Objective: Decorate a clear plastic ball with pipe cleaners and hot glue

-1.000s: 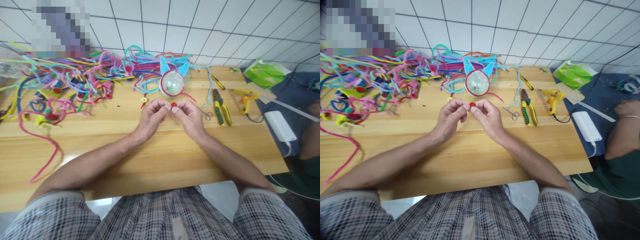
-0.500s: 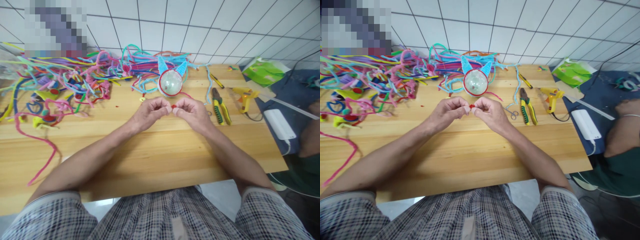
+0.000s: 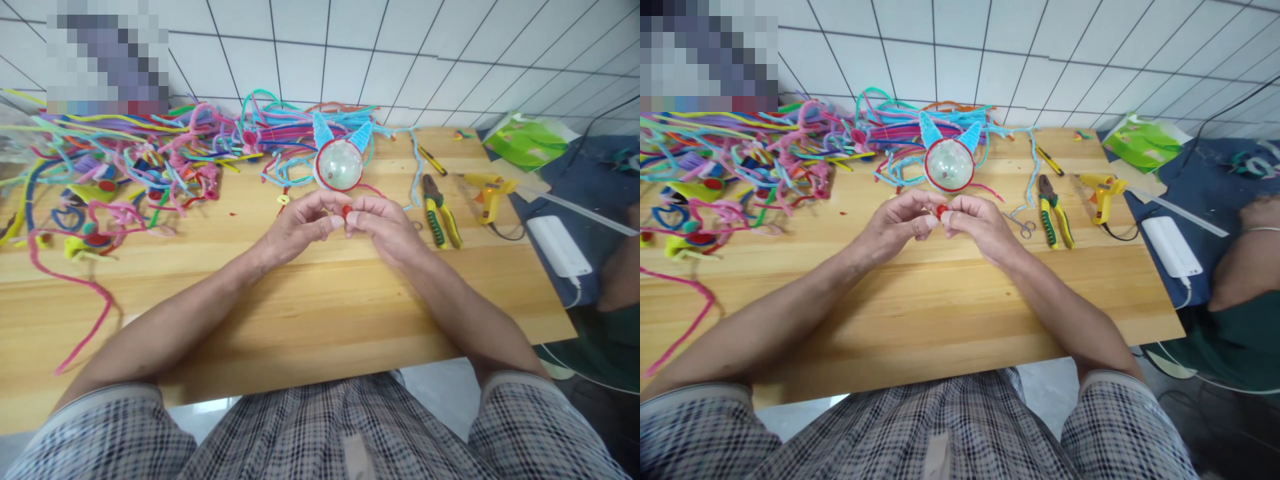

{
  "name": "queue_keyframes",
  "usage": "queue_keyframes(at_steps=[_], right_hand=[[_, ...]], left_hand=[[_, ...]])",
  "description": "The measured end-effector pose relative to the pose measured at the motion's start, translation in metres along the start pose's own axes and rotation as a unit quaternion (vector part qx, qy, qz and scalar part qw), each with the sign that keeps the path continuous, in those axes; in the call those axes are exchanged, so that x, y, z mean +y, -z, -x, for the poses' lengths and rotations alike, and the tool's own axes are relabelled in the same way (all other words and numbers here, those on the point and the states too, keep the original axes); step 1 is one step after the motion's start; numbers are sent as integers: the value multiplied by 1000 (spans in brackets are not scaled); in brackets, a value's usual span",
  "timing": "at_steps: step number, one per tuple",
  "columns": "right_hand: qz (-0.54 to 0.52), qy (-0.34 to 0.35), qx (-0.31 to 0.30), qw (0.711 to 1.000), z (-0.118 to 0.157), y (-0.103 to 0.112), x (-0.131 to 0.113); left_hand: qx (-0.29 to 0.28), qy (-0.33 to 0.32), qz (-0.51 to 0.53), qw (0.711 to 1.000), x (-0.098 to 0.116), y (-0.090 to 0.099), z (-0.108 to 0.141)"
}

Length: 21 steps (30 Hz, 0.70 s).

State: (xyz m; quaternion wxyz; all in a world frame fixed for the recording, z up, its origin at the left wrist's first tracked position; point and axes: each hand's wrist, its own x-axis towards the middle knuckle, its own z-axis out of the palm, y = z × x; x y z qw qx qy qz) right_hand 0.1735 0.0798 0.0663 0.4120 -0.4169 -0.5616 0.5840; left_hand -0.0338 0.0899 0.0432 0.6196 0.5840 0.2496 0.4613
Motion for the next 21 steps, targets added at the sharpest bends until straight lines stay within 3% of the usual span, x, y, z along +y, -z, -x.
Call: queue_keyframes(at_steps=[13,21], right_hand=[[-57,-37,-28,997,1,-2,2],[-42,-10,-6,999,2,-5,7]], left_hand=[[51,-21,-9,998,-8,-3,3],[35,-45,-36,998,-8,-1,5]])
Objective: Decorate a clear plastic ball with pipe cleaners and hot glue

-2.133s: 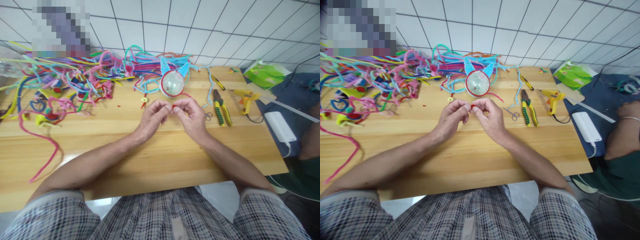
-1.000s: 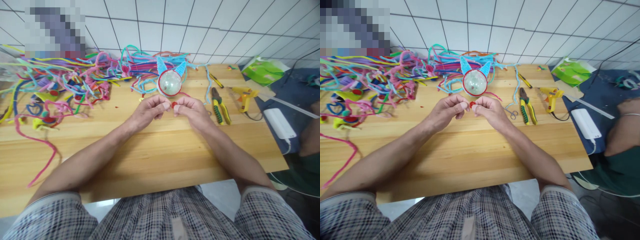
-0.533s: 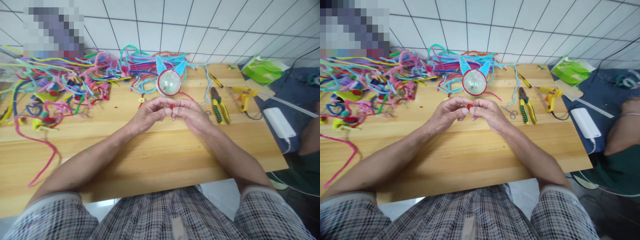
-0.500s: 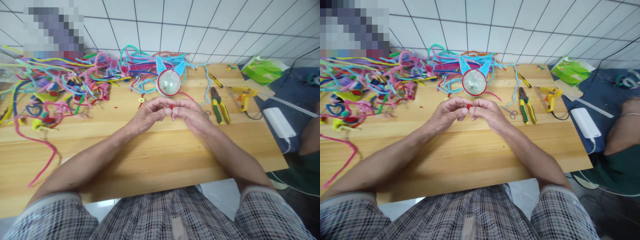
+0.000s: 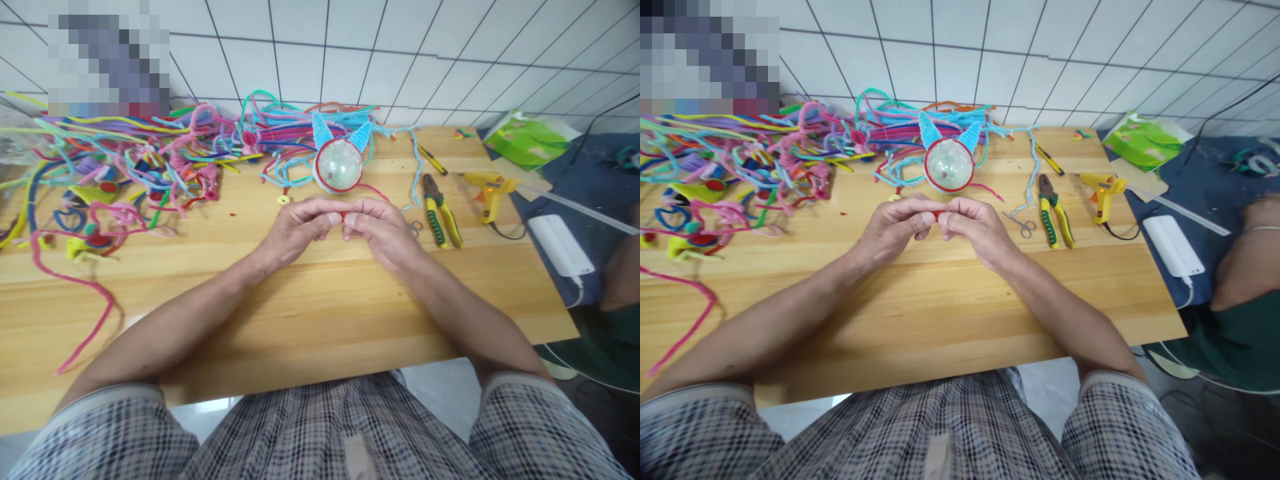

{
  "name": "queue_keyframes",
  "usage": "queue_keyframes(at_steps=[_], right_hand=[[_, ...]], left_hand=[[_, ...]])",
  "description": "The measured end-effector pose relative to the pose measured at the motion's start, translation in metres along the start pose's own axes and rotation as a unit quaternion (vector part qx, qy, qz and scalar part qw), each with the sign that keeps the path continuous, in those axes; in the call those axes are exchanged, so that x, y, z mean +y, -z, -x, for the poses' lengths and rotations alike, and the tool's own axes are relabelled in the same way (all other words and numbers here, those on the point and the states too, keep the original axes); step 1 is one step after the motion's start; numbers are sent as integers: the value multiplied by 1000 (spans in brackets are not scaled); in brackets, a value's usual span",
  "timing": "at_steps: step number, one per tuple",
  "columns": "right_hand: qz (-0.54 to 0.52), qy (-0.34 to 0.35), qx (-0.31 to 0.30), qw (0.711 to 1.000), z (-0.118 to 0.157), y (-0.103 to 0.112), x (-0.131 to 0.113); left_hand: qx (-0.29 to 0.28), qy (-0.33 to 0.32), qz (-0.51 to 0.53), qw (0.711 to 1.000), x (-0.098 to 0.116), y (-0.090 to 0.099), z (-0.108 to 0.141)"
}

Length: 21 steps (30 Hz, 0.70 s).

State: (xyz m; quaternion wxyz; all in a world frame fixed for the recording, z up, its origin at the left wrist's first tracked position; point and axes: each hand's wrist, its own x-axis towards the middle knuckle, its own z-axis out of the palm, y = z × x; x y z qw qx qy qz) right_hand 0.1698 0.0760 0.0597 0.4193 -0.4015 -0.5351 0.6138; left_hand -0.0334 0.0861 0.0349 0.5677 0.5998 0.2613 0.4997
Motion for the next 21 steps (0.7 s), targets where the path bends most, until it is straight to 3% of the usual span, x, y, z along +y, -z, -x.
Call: queue_keyframes(at_steps=[6,10,17,21], right_hand=[[41,26,8,999,3,-1,0],[15,25,22,999,2,-3,0],[-45,20,44,998,3,-8,-1],[-59,10,36,998,3,-9,1]], left_hand=[[-13,7,-1,1000,-1,1,-1],[0,-2,2,1000,-5,2,0],[41,-121,-127,984,-9,1,2],[64,-124,-112,984,-12,-1,3]])
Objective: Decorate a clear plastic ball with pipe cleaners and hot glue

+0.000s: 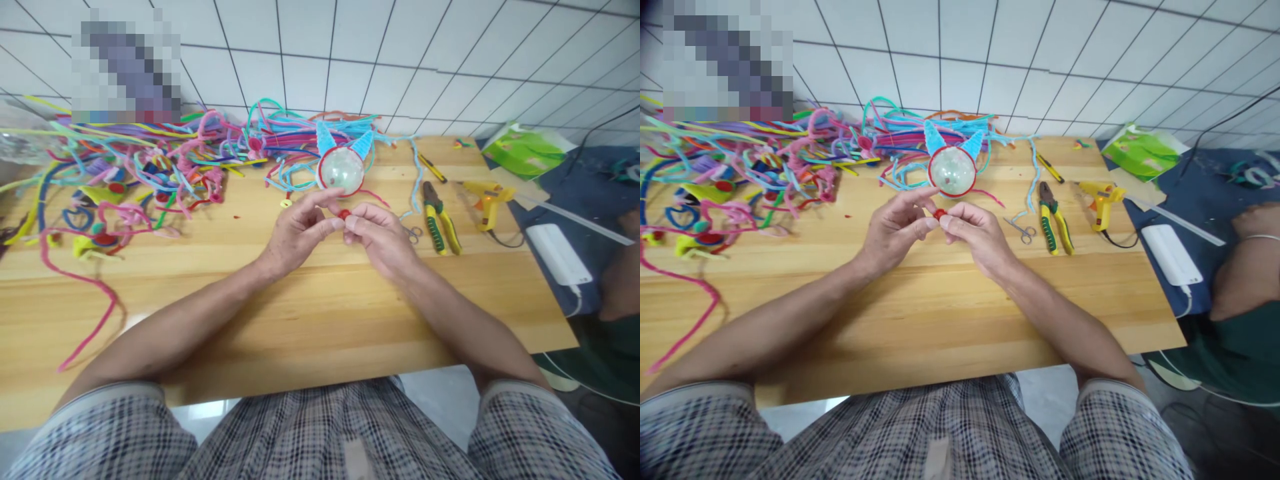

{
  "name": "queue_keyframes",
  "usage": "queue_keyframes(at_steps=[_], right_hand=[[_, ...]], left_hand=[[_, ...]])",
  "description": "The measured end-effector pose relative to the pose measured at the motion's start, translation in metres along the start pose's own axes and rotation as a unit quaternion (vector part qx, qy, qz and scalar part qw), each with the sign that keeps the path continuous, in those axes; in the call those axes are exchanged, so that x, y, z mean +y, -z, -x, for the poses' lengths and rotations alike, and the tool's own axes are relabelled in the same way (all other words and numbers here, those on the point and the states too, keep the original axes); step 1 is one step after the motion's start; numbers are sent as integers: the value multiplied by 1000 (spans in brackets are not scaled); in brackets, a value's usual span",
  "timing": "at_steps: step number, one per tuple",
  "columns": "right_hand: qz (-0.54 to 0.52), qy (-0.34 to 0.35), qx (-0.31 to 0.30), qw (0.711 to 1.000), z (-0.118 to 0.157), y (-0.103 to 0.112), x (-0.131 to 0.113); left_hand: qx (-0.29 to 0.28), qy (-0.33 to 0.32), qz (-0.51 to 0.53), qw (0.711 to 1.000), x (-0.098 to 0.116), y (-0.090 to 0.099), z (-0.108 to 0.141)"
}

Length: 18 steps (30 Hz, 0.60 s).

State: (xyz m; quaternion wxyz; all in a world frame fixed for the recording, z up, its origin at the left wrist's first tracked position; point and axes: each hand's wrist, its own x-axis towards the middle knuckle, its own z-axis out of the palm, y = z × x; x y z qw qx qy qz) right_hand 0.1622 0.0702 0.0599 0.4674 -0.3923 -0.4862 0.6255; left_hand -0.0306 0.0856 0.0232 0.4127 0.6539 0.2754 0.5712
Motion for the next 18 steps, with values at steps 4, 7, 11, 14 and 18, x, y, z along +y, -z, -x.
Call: queue_keyframes(at_steps=[4,7,11,14,18], right_hand=[[0,-6,-5,1000,0,1,0],[-3,-11,-15,1000,0,2,-1],[-17,-23,-28,999,0,2,-4],[-6,-15,-21,1000,0,1,-5],[3,-8,-4,1000,-1,1,-2]], left_hand=[[2,3,-11,1000,1,0,0],[-18,24,-2,1000,5,1,-1],[-30,25,11,999,8,2,-2],[-15,17,9,1000,4,1,-2],[36,5,-6,999,-2,2,-2]])
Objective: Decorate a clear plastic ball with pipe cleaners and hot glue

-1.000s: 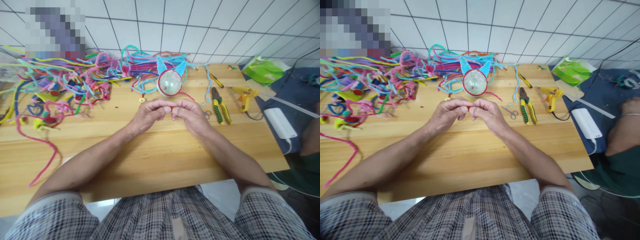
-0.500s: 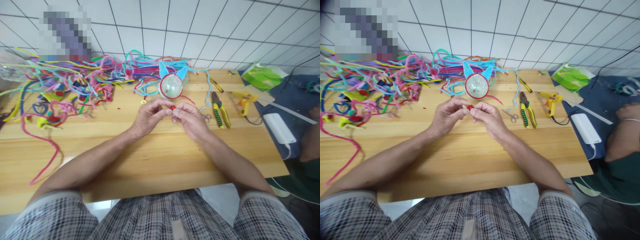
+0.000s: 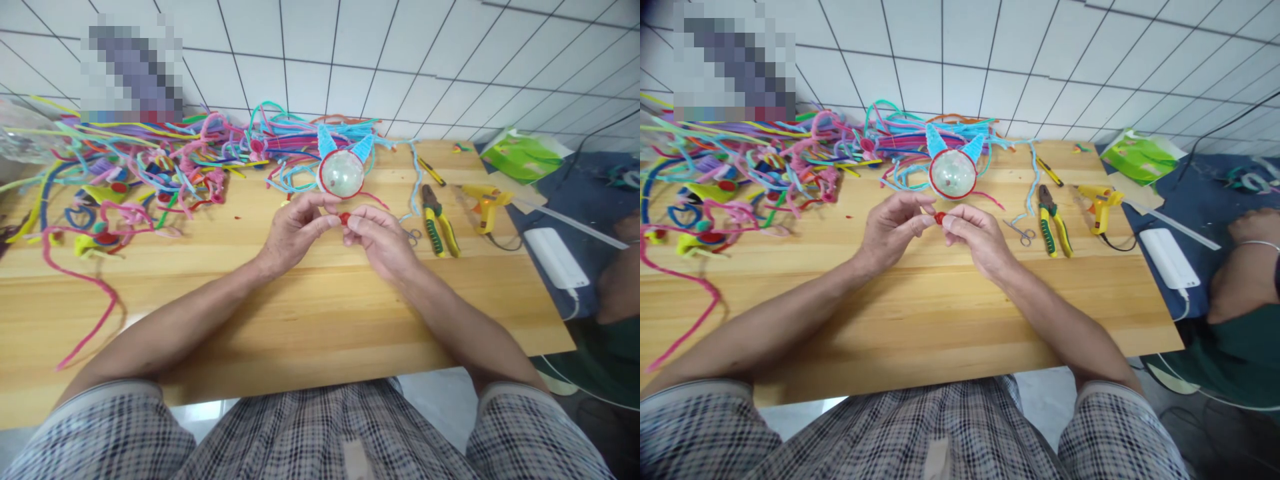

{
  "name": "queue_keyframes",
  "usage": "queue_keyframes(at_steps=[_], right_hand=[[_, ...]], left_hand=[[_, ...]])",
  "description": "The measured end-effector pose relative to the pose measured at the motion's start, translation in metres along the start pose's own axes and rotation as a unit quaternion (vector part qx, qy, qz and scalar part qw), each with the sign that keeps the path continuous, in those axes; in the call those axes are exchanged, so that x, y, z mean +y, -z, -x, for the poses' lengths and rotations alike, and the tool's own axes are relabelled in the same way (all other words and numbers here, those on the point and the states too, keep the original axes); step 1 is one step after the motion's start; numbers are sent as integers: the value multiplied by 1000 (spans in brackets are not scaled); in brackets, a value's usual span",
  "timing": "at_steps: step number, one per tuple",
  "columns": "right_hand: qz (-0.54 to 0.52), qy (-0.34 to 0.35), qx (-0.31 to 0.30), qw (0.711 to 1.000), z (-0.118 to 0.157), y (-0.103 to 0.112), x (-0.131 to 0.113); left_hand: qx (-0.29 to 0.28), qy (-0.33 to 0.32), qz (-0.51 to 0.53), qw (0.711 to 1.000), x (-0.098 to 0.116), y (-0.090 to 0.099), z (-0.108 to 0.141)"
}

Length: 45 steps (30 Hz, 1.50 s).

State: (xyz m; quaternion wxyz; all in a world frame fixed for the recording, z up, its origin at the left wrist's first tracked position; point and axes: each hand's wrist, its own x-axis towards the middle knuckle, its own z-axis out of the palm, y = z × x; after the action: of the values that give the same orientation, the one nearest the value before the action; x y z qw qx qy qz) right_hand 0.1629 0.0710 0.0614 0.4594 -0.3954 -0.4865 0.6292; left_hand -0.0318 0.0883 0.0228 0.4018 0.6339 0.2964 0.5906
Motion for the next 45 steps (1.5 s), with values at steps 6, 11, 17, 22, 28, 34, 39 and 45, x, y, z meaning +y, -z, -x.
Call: queue_keyframes(at_steps=[6,11,17,22,28,34,39,45], right_hand=[[21,35,6,999,1,0,6],[49,60,15,997,3,-1,9],[50,93,48,993,4,-1,14],[78,97,56,991,3,-1,13],[104,130,78,983,5,-2,4],[147,162,82,972,10,-2,2],[162,189,87,965,12,-1,4],[183,178,95,962,12,-1,7]], left_hand=[[4,-19,-11,1000,3,-1,2],[2,11,2,1000,6,-5,6],[12,41,41,998,7,-10,7],[-7,109,96,989,12,-10,5],[-43,165,104,980,22,-9,0],[-55,167,100,979,24,-6,-1],[-59,177,84,979,26,-4,-2],[-56,178,77,979,29,-6,0]])
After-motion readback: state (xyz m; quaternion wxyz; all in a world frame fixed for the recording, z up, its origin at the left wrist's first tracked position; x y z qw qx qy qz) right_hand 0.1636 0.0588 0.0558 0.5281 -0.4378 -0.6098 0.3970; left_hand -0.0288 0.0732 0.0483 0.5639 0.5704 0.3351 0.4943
